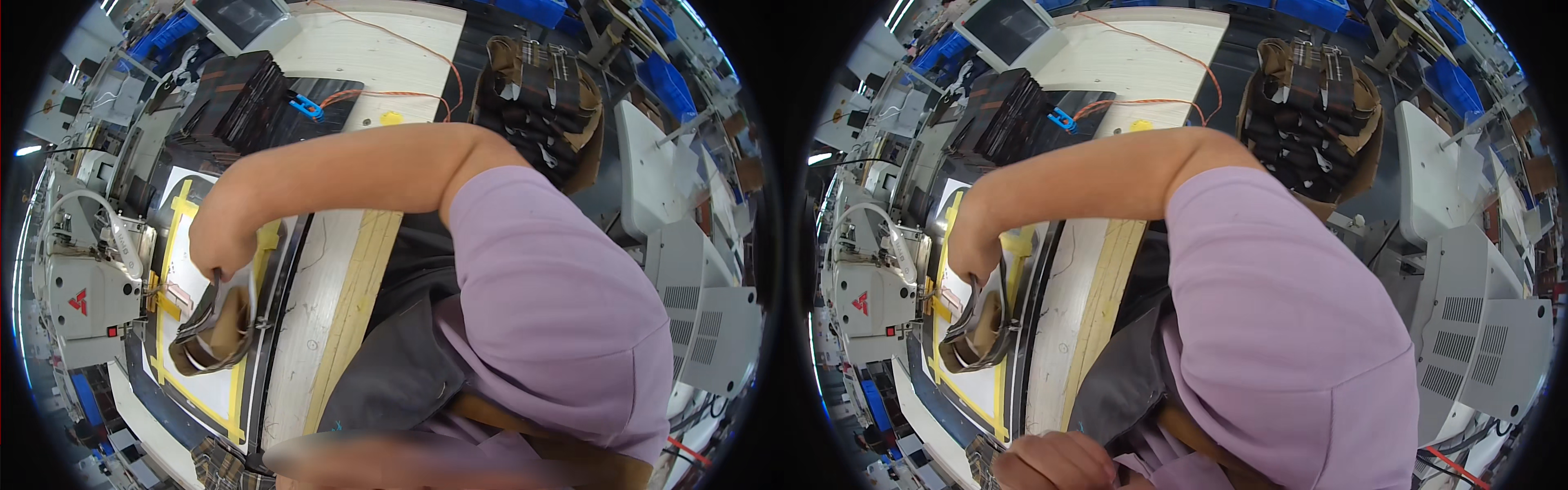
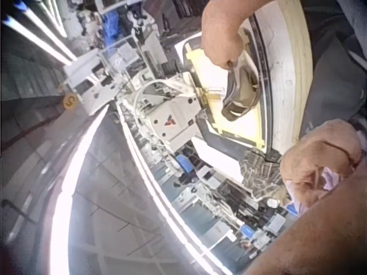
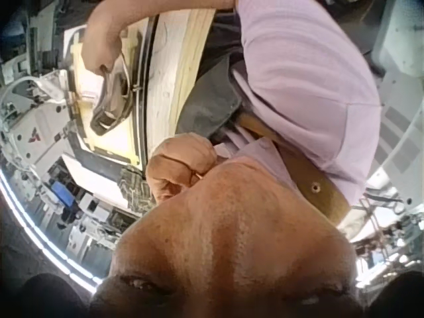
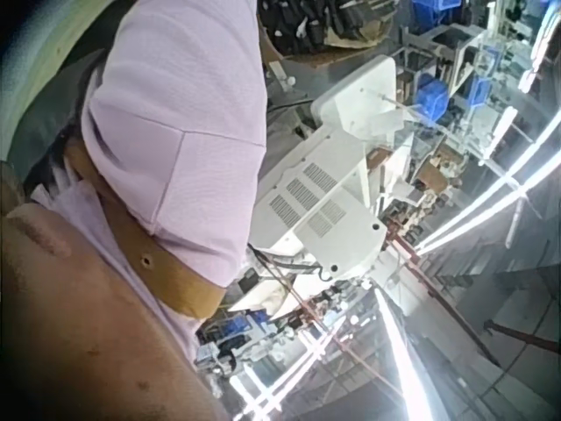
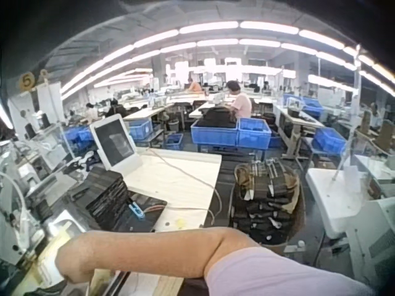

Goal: The person stitches plaid fabric onto leather belt strips using an industrial sewing machine.

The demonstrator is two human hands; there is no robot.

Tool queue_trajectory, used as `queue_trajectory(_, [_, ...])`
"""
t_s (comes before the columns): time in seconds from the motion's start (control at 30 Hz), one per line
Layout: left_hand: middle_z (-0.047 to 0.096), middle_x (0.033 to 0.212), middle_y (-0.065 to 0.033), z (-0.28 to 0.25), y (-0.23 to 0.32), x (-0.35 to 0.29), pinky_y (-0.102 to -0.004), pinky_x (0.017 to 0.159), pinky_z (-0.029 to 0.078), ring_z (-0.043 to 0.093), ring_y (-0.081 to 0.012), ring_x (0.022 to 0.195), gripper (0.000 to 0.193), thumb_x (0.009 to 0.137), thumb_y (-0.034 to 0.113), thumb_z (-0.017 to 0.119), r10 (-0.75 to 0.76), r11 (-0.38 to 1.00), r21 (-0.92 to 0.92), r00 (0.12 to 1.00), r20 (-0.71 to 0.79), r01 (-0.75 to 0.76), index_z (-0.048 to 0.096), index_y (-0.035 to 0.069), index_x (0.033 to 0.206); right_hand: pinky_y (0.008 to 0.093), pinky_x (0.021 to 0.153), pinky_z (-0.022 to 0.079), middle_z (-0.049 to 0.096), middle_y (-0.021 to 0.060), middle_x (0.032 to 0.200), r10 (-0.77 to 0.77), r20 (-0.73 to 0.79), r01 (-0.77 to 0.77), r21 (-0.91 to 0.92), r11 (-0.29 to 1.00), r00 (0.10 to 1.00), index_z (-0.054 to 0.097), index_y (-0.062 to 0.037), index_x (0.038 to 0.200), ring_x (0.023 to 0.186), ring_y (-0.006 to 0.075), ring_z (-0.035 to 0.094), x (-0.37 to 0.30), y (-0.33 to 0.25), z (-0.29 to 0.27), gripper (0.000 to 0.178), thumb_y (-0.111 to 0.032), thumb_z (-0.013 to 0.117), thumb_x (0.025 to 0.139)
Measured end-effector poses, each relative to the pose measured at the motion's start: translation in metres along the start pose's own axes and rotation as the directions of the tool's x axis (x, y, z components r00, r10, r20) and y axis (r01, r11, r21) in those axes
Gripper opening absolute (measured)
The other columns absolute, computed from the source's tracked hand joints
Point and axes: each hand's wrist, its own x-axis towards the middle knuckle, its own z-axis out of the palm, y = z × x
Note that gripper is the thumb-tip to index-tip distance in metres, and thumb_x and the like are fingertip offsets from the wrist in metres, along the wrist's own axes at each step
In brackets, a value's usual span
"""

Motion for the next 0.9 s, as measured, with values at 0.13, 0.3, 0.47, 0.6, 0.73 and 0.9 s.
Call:
queue_trajectory(0.13, [0.061, 0.086, -0.0155, -0.011, 0.005, 0.003, -0.0323, 0.063, 0.046, 0.057, -0.0214, 0.069, 0.017, 0.094, 0.015, 0.065, -0.139, 0.978, 0.169, 0.987, 0.082, 0.124, 0.055, 0.002, 0.088, 0.0415, 0.089, 0.051, 0.071, 0.0146, 0.115, 0.086, -0.228, -0.053, 0.146, 0.988, 0.97, 0.067, -0.0096, 0.126, 0.106, 0.0293, 0.065, -0.131, -0.012, -0.018, 0.037, -0.03, 0.056, 0.097])
queue_trajectory(0.3, [0.06, 0.079, -0.0144, -0.022, -0.01, 0.021, -0.0322, 0.058, 0.045, 0.056, -0.0211, 0.064, 0.016, 0.094, 0.014, 0.063, -0.126, 0.989, -0.041, 0.965, 0.232, 0.139, 0.055, 0.001, 0.089, 0.0315, 0.088, 0.052, 0.071, 0.0172, 0.114, 0.39, -0.447, -0.265, 0.318, 0.91, 0.805, 0.067, -0.001, 0.125, 0.103, 0.0237, 0.068, -0.309, -0.044, -0.07, 0.038, -0.007, 0.067, 0.087])
queue_trajectory(0.47, [0.059, 0.081, -0.0169, -0.01, -0.025, 0.022, -0.0322, 0.055, 0.045, 0.056, -0.0214, 0.064, 0.021, 0.093, 0.015, 0.063, -0.208, 0.958, -0.174, 0.969, 0.132, 0.229, 0.053, -0.003, 0.093, 0.0358, 0.091, 0.054, 0.072, 0.0171, 0.112, 0.741, -0.645, -0.942, 0.097, 0.322, 0.187, 0.073, -0.0049, 0.113, 0.1, 0.029, 0.07, -0.421, -0.003, -0.055, 0.034, -0.015, 0.068, 0.081])
queue_trajectory(0.6, [0.059, 0.086, -0.02, -0.015, -0.038, 0.027, -0.0344, 0.054, 0.046, 0.056, -0.0227, 0.064, 0.021, 0.094, 0.014, 0.06, 0.045, 0.998, -0.052, 0.981, 0.19, -0.036, 0.054, -0.005, 0.098, 0.0453, 0.095, 0.051, 0.071, 0.0146, 0.11, 0.554, -0.824, -0.986, 0.03, -0.166, -0.119, 0.077, -0.0119, 0.102, 0.103, 0.0383, 0.065, -0.495, 0.069, 0.032, 0.029, -0.029, 0.065, 0.081])
queue_trajectory(0.73, [0.061, 0.09, -0.0214, -0.032, -0.033, 0.046, -0.0391, 0.056, 0.048, 0.059, -0.0271, 0.066, 0.021, 0.096, 0.017, 0.061, -0.039, 0.998, -0.037, 0.92, 0.39, 0.058, 0.059, -0.003, 0.102, 0.05, 0.105, 0.045, 0.048, 0.0098, 0.15, 0.709, -0.544, -0.885, 0.158, -0.438, -0.448, 0.053, -0.0224, 0.143, 0.129, 0.0409, 0.051, -0.566, 0.128, 0.196, 0.064, -0.046, 0.069, 0.085])
queue_trajectory(0.9, [0.063, 0.092, -0.0201, -0.043, -0.031, 0.065, -0.0385, 0.061, 0.05, 0.062, -0.0274, 0.072, 0.023, 0.093, 0.019, 0.066, -0.154, 0.986, 0.127, 0.853, 0.498, 0.104, 0.063, -0.002, 0.101, 0.0631, 0.113, 0.03, 0.03, 0.0112, 0.161, 0.84, -0.123, -0.849, 0.116, -0.516, -0.528, 0.036, -0.029, 0.154, 0.146, 0.0466, 0.026, -0.524, 0.134, 0.3, 0.085, -0.056, 0.07, 0.081])
